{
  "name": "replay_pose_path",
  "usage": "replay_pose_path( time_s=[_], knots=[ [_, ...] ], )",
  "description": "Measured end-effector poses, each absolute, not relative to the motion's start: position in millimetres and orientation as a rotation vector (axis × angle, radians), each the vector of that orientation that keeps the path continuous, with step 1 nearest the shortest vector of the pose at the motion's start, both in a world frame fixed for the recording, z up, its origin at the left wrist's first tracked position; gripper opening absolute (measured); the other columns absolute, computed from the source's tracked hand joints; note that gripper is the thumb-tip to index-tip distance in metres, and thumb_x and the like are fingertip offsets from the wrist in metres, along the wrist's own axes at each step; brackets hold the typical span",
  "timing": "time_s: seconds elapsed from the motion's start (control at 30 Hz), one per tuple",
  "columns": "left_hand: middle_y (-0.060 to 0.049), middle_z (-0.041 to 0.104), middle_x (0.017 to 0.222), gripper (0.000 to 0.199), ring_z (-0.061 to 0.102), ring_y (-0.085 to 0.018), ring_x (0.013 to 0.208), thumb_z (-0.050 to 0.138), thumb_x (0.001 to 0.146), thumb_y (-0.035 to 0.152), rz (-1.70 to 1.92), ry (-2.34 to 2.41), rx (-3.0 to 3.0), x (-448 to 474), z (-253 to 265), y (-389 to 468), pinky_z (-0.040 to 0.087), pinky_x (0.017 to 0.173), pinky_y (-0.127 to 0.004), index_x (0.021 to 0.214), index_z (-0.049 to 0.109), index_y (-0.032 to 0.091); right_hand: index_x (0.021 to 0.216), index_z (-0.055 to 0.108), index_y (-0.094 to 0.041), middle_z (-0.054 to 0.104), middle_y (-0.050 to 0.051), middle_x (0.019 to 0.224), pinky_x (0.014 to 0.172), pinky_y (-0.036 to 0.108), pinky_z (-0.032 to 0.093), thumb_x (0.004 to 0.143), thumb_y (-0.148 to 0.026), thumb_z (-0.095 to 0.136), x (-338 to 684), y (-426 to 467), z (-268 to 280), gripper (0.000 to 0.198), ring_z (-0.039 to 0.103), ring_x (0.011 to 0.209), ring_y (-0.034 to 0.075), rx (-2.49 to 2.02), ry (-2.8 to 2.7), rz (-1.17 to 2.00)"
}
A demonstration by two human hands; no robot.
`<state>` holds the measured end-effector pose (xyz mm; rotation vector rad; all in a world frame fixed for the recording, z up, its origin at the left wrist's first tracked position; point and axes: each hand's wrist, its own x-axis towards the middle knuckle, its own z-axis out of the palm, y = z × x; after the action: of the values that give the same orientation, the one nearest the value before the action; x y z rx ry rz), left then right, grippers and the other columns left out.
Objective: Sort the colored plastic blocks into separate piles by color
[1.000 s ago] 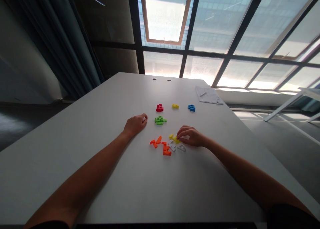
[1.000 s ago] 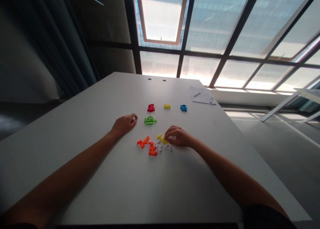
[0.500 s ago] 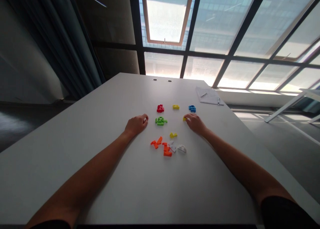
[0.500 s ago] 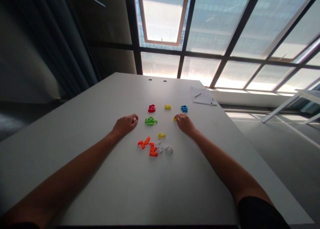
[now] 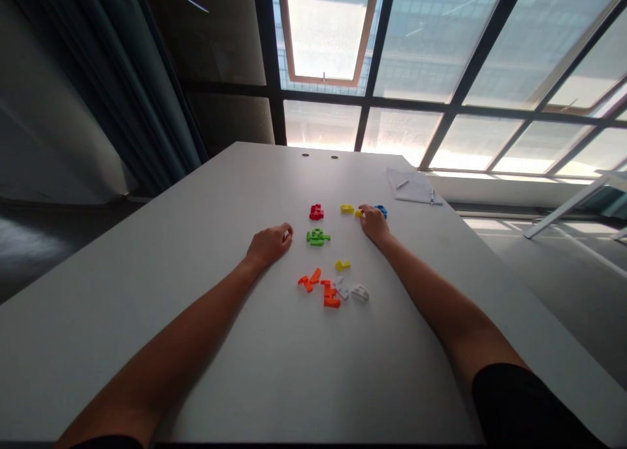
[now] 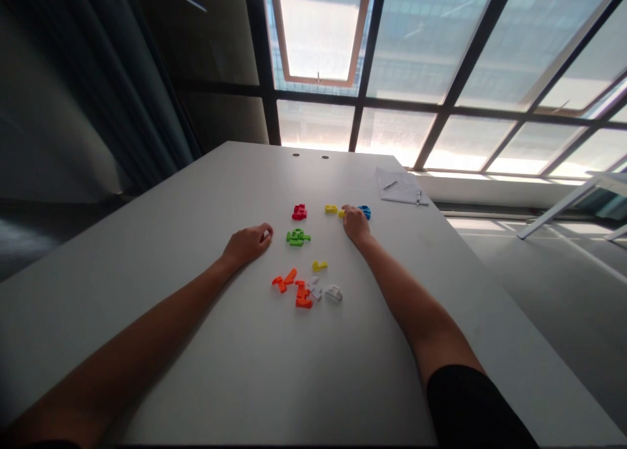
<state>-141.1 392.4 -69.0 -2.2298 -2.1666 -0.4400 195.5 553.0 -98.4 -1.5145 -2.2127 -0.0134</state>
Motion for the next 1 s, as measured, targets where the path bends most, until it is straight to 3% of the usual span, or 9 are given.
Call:
replay_pose_path(
  time_s=[0.23,0.43,0.63,1.0],
  knots=[
    [-0.005,0.079,0.102,0.025,0.073,-0.026,0.088,0.052,0.097,0.034,-0.434,-2.157,-2.228,-141.5,-70.8,393.9,0.052,0.075,-0.032,0.112,0.071,0.029,0.138,0.062,-0.015,0.077,0.014,0.122,0.104,0.041,0.049,0.093,-0.007,0.053,188.7,562.4,-99.0,0.046,0.070,0.111,0.029,-1.492,-2.209,0.015],
    [-0.006,0.079,0.102,0.025,0.074,-0.026,0.090,0.052,0.097,0.034,-0.421,-2.169,-2.223,-141.5,-71.5,394.8,0.052,0.077,-0.032,0.113,0.071,0.029,0.147,0.054,-0.008,0.070,0.020,0.134,0.108,0.041,0.048,0.091,-0.008,0.052,185.0,562.3,-103.0,0.055,0.066,0.122,0.031,-1.455,-2.179,-0.012],
    [-0.006,0.079,0.100,0.025,0.073,-0.027,0.088,0.051,0.097,0.034,-0.444,-2.146,-2.231,-142.5,-74.0,395.7,0.052,0.077,-0.033,0.112,0.071,0.030,0.143,0.057,-0.010,0.074,0.018,0.124,0.103,0.041,0.049,0.094,-0.014,0.054,184.1,556.1,-108.8,0.050,0.067,0.114,0.032,-1.522,-2.134,-0.023],
    [-0.005,0.078,0.099,0.024,0.073,-0.026,0.087,0.051,0.096,0.034,-0.452,-2.151,-2.226,-142.6,-73.0,395.8,0.050,0.072,-0.032,0.110,0.070,0.029,0.145,0.056,-0.012,0.075,0.017,0.123,0.101,0.040,0.048,0.097,-0.016,0.053,184.4,545.7,-104.0,0.048,0.066,0.114,0.032,-1.544,-2.122,-0.022]
  ],
)
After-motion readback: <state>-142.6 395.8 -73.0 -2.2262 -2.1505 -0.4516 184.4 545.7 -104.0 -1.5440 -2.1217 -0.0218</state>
